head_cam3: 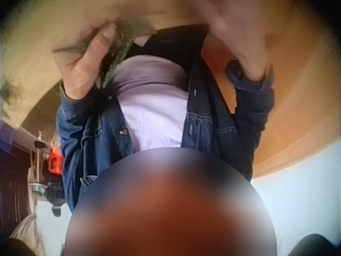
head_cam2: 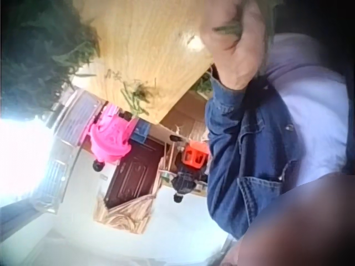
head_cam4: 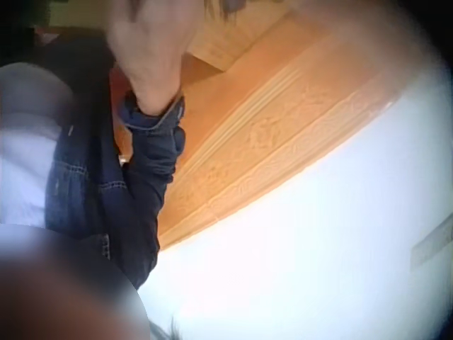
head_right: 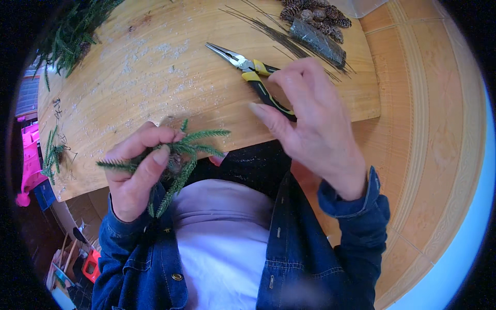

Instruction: Assembling pine branches and pine cones together using wire and pliers for decorative purposes.

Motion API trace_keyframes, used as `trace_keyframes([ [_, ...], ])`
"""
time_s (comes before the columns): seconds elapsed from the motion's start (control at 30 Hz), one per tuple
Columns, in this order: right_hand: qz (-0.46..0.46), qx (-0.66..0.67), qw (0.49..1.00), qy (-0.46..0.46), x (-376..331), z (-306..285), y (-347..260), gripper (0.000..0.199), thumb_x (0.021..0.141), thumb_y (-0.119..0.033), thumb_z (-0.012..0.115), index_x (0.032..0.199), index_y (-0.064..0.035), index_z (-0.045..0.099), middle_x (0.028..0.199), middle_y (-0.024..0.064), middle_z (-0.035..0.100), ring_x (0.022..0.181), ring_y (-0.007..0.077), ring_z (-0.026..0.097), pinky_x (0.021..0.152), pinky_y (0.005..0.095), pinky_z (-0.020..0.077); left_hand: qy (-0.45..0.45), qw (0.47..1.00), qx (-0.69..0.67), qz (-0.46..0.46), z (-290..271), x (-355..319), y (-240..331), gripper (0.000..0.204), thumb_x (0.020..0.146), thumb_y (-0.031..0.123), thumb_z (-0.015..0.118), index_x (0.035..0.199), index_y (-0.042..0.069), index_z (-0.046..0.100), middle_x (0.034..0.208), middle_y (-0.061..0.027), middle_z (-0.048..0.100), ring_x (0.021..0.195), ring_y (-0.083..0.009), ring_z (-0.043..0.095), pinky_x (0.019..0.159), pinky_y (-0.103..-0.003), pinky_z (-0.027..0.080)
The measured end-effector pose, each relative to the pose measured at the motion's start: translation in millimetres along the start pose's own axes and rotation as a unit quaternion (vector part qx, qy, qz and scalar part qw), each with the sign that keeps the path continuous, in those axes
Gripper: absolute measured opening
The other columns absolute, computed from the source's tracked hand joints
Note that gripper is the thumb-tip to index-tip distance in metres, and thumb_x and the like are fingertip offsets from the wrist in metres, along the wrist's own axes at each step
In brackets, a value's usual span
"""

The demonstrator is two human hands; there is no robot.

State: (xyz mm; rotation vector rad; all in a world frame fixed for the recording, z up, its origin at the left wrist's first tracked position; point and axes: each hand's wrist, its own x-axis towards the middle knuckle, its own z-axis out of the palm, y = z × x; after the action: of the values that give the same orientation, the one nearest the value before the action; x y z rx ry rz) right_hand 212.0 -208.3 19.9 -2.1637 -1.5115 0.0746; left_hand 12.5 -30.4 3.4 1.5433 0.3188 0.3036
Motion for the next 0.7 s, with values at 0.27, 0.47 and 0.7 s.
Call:
trace_keyframes([
  [0.27, 0.012, -0.139, 0.981, -0.136, 5, -4, 11, 0.037, 0.075, -0.018, 0.072, 0.104, -0.0017, 0.055, 0.108, 0.016, 0.05, 0.097, 0.0335, 0.053, 0.082, 0.0393, 0.0454, 0.056, 0.963, -0.217, -0.147, -3, -7, 10, 0.021, 0.089, 0.001, 0.055, 0.109, -0.005, 0.06, 0.097, -0.0072, 0.065, 0.083, -0.0108, 0.062, 0.074, -0.023, 0.05],
  [0.47, 0.005, -0.109, 0.984, -0.142, 9, -8, 12, 0.032, 0.075, -0.012, 0.069, 0.101, -0.0014, 0.055, 0.108, 0.0162, 0.05, 0.096, 0.0338, 0.053, 0.082, 0.0388, 0.0457, 0.072, 0.957, -0.231, -0.159, -2, -8, 11, 0.019, 0.089, 0.001, 0.056, 0.107, -0.004, 0.061, 0.096, -0.007, 0.065, 0.081, -0.0105, 0.062, 0.072, -0.023, 0.05],
  [0.7, -0.065, -0.242, 0.956, -0.15, 15, -7, -1, 0.026, 0.072, -0.003, 0.064, 0.096, 0.0003, 0.055, 0.104, 0.0163, 0.051, 0.088, 0.035, 0.054, 0.077, 0.0407, 0.0464, 0.077, 0.959, -0.227, -0.15, -2, -9, 8, 0.018, 0.088, 0.0, 0.057, 0.105, -0.004, 0.061, 0.095, -0.0067, 0.065, 0.081, -0.01, 0.062, 0.072, -0.023, 0.05],
])
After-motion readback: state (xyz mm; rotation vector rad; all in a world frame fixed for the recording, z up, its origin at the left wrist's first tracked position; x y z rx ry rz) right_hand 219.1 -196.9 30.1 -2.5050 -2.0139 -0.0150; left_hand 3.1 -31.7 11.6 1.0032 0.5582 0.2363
